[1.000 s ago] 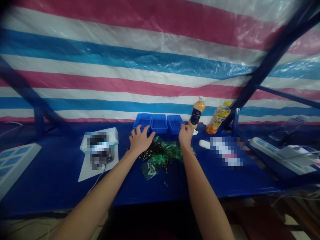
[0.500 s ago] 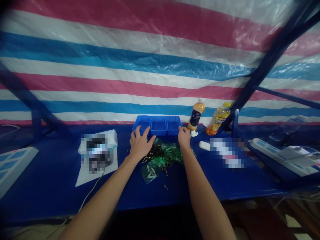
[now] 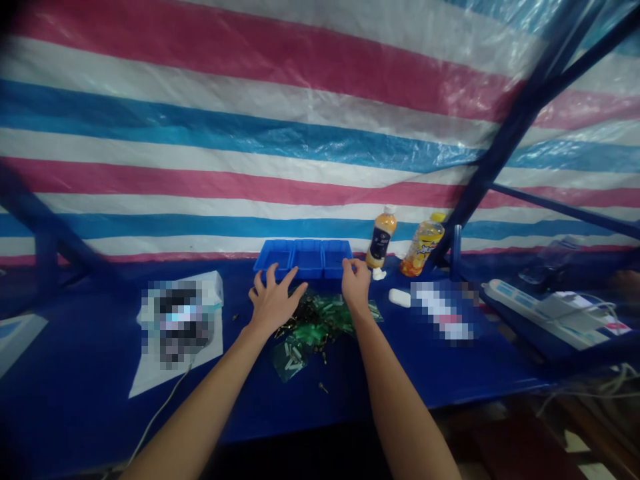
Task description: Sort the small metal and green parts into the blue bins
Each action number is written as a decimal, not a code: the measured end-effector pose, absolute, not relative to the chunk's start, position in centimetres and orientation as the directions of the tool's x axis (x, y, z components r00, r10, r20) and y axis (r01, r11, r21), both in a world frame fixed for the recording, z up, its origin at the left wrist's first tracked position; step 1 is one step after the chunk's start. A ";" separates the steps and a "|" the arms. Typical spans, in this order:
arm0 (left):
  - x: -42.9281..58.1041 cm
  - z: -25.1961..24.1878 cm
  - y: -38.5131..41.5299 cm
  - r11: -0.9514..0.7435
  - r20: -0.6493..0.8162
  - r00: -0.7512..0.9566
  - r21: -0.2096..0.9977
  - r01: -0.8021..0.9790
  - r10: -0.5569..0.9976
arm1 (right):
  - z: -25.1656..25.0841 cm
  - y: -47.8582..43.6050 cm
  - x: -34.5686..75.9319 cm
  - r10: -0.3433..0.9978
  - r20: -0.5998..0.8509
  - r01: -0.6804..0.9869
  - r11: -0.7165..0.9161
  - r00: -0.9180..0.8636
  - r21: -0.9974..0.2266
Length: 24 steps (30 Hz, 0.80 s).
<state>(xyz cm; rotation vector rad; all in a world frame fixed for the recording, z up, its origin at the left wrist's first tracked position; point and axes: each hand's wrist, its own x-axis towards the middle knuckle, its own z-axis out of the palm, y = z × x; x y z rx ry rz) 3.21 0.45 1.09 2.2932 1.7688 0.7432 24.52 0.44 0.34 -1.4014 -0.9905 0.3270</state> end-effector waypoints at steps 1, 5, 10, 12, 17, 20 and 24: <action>3.2 1.3 0.4 -0.293 0.315 0.166 0.417 0.860 0.935 | 0.4 0.4 24.4 0.732 0.358 0.298 0.219 0.579 -0.929; 2.6 2.5 0.3 -0.369 0.455 0.104 0.544 0.753 0.884 | 0.9 0.0 23.7 0.859 0.244 -0.002 0.274 0.451 -0.962; 2.2 3.2 0.2 -0.611 0.537 0.295 0.659 0.438 0.791 | 2.2 -1.4 21.9 0.945 0.305 0.058 0.301 0.114 -0.952; 2.2 3.2 0.1 -0.656 0.553 0.354 0.637 0.404 0.754 | 2.6 -2.0 21.1 0.947 0.320 0.111 0.316 0.018 -0.942; 2.3 2.9 0.1 -0.706 0.578 0.407 0.578 0.409 0.708 | 2.8 -2.4 19.9 0.947 0.314 0.143 0.320 -0.061 -0.937; 2.2 2.6 0.4 -0.723 0.602 0.401 0.549 0.420 0.691 | 2.8 -2.4 19.8 0.947 0.315 0.140 0.321 -0.065 -0.937; 2.1 2.5 0.5 -0.746 0.621 0.415 0.521 0.416 0.665 | 2.9 -2.4 19.8 0.942 0.328 0.238 0.335 -0.066 -0.912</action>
